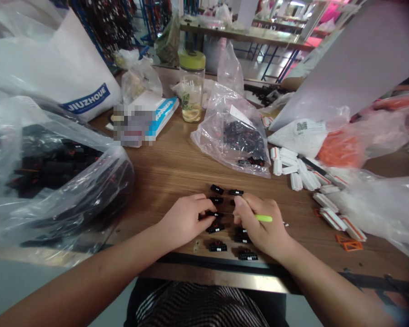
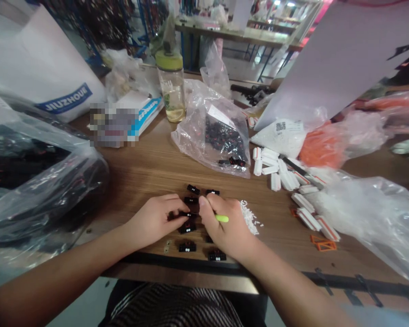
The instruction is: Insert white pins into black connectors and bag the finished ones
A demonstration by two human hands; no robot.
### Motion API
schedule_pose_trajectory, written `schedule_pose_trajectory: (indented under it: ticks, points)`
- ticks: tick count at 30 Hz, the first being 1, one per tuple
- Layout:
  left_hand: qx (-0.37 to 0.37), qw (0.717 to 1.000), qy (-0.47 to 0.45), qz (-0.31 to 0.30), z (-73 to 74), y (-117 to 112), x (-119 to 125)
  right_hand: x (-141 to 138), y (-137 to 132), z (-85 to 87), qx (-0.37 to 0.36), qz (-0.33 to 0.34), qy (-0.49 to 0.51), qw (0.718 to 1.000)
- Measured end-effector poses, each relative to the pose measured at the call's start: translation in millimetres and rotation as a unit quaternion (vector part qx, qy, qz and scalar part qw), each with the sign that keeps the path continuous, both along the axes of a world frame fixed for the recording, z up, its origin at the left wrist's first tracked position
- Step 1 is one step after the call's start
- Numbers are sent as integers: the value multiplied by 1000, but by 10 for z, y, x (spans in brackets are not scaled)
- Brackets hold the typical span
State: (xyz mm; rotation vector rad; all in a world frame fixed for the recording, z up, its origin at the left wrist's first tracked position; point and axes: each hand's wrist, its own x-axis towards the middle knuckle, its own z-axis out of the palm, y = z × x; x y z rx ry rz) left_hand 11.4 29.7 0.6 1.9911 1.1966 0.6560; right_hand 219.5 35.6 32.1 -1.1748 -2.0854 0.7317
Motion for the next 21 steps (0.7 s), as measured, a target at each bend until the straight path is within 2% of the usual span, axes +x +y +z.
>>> schedule_pose_trajectory:
  ticks: [4,21]
  points:
    - [-2,1000,-2,1,9,2,6,8,-3,-26,-23,-5,23,999]
    - [5,1000,-6,1,-15,10,0,-28,6,-26,-22,4,3,1000]
